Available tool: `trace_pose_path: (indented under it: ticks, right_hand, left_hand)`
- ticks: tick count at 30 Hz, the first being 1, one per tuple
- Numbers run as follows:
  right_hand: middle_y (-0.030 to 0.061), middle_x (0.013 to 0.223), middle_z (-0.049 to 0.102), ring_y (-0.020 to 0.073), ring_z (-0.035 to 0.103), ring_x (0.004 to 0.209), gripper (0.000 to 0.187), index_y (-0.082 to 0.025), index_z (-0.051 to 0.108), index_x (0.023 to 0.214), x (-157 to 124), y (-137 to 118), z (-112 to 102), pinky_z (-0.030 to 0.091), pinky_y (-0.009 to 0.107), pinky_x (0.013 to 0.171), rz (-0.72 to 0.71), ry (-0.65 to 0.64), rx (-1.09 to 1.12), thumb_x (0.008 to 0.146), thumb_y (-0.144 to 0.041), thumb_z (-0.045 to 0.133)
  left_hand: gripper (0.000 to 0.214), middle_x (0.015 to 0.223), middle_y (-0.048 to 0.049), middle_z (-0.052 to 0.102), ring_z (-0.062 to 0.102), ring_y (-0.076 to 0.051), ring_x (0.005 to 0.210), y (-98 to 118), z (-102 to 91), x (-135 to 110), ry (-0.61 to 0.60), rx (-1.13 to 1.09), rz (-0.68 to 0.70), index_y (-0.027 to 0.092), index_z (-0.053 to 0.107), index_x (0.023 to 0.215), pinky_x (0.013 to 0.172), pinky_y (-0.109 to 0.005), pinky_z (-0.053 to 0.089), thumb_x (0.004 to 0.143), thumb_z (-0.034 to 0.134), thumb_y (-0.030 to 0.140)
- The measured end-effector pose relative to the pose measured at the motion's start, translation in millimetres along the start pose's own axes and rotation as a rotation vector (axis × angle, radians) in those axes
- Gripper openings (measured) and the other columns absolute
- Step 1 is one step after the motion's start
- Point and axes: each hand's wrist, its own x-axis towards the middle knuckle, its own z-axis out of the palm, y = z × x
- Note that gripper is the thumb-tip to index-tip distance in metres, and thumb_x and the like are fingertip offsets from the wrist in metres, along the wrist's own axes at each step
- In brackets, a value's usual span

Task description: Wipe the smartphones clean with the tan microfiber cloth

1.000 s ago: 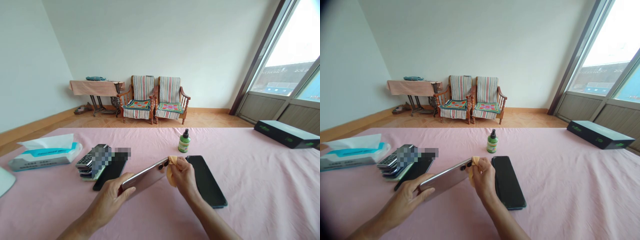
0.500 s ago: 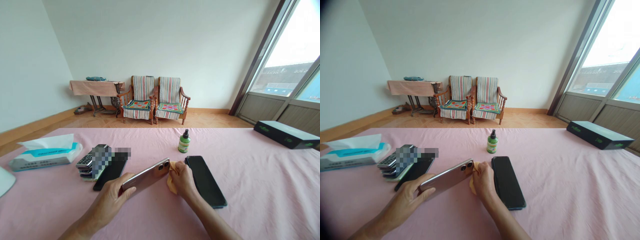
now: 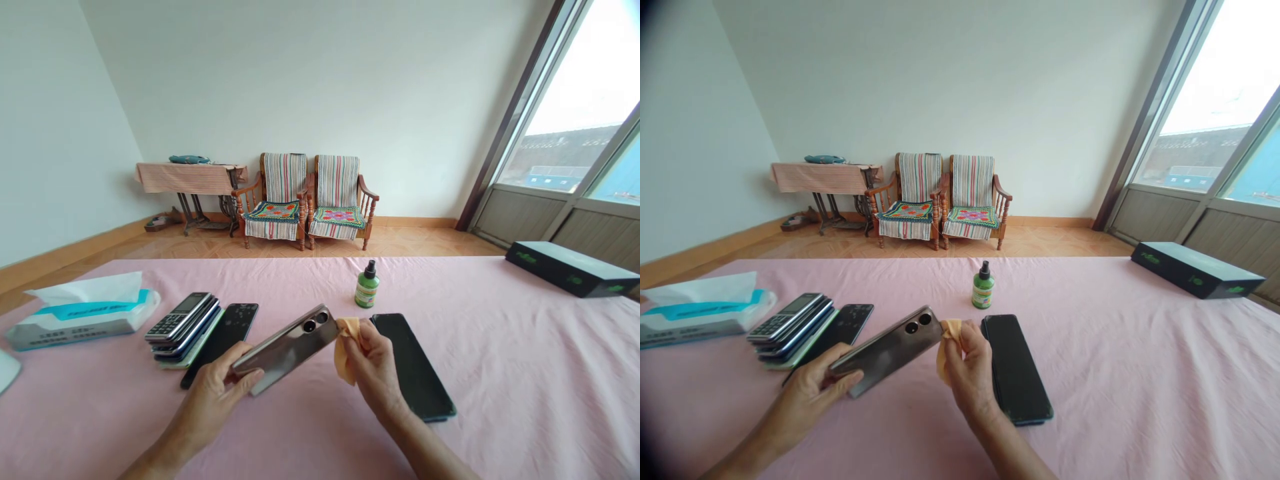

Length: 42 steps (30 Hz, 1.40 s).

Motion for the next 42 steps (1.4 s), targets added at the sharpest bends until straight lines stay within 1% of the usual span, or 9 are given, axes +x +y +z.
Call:
trace_pose_path:
  ticks: [3, 6, 12, 16, 21, 26, 30, 36, 42]
  right_hand:
    - [0.0023, 0.079, 0.058, 0.0137, 0.054, 0.069, 0.018, -0.019, 0.067, 0.084, -12, -20, 8, 0.043, 0.023, 0.06, -0.098, -0.162, 0.129, 0.087, -0.021, 0.049]
    - [0.0053, 0.089, 0.062, 0.0144, 0.056, 0.074, 0.022, -0.021, 0.069, 0.091, -22, -32, 15, 0.044, 0.023, 0.06, -0.192, -0.211, 0.126, 0.088, -0.015, 0.047]
    - [0.0035, 0.084, 0.062, 0.0135, 0.056, 0.071, 0.021, -0.021, 0.069, 0.089, -17, -18, 11, 0.043, 0.021, 0.057, -0.137, -0.035, 0.061, 0.087, -0.016, 0.049]
    - [0.0019, 0.078, 0.06, 0.0128, 0.053, 0.064, 0.019, -0.019, 0.069, 0.085, -8, 3, 5, 0.041, 0.021, 0.056, -0.063, 0.094, -0.038, 0.087, -0.025, 0.051]
    - [0.0032, 0.079, 0.063, 0.016, 0.059, 0.071, 0.023, -0.017, 0.069, 0.086, 1, 24, 3, 0.044, 0.024, 0.065, 0.042, 0.119, -0.153, 0.084, -0.029, 0.049]
    - [0.0012, 0.061, 0.059, 0.016, 0.054, 0.055, 0.019, -0.017, 0.064, 0.062, 4, 35, 6, 0.037, 0.025, 0.053, 0.133, 0.101, -0.275, 0.075, -0.026, 0.053]
    - [0.0005, 0.059, 0.058, 0.0158, 0.054, 0.055, 0.019, -0.018, 0.063, 0.061, 5, 35, 9, 0.037, 0.024, 0.051, 0.122, 0.072, -0.256, 0.075, -0.025, 0.052]
    - [0.0048, 0.089, 0.065, 0.0168, 0.061, 0.081, 0.022, -0.018, 0.069, 0.085, 5, 16, 8, 0.045, 0.024, 0.07, -0.042, 0.126, -0.121, 0.084, -0.026, 0.048]
    - [0.0033, 0.087, 0.064, 0.0156, 0.061, 0.076, 0.019, -0.019, 0.068, 0.08, 8, 18, 4, 0.046, 0.024, 0.069, -0.021, 0.156, -0.194, 0.081, -0.022, 0.049]
  left_hand:
    - [0.024, 0.077, 0.0026, 0.064, 0.061, -0.017, 0.07, 5, 1.5, -1, -0.01, 0.05, 0.0, 0.019, 0.061, 0.094, 0.063, -0.019, 0.047, 0.087, 0.057, 0.041]
    - [0.025, 0.078, 0.0025, 0.063, 0.06, -0.017, 0.071, 11, 1.1, -3, -0.057, 0.062, 0.002, 0.018, 0.061, 0.094, 0.064, -0.019, 0.046, 0.089, 0.053, 0.041]
    - [0.027, 0.074, 0.0022, 0.06, 0.058, -0.017, 0.068, 10, 1.4, -3, -0.042, 0.065, -0.026, 0.018, 0.062, 0.088, 0.064, -0.02, 0.046, 0.088, 0.052, 0.043]
    - [0.029, 0.068, 0.0027, 0.059, 0.057, -0.017, 0.062, 6, 4.6, -3, 0.006, -0.064, -0.091, 0.018, 0.061, 0.093, 0.058, -0.021, 0.046, 0.085, 0.056, 0.046]
    - [0.03, 0.067, 0.0024, 0.058, 0.057, -0.017, 0.059, 7, 7.0, -3, -0.055, -0.287, -0.186, 0.018, 0.058, 0.087, 0.051, -0.02, 0.045, 0.082, 0.06, 0.048]
    - [0.03, 0.071, 0.0014, 0.06, 0.059, -0.017, 0.062, 7, 9.1, -6, -0.044, -0.248, -0.161, 0.017, 0.059, 0.094, 0.053, -0.02, 0.047, 0.084, 0.058, 0.045]
    - [0.026, 0.066, 0.0024, 0.059, 0.058, -0.016, 0.061, 14, 9.6, -9, -0.011, -0.161, -0.108, 0.018, 0.064, 0.087, 0.055, -0.019, 0.046, 0.083, 0.059, 0.043]
    - [0.023, 0.067, 0.0022, 0.061, 0.057, -0.015, 0.063, 29, 12.0, -10, 0.023, -0.11, -0.081, 0.018, 0.064, 0.077, 0.059, -0.018, 0.046, 0.082, 0.061, 0.04]
    - [0.024, 0.07, 0.0017, 0.059, 0.057, -0.015, 0.063, 28, 20.5, -15, -0.114, -0.273, -0.129, 0.017, 0.06, 0.09, 0.056, -0.019, 0.046, 0.088, 0.056, 0.04]
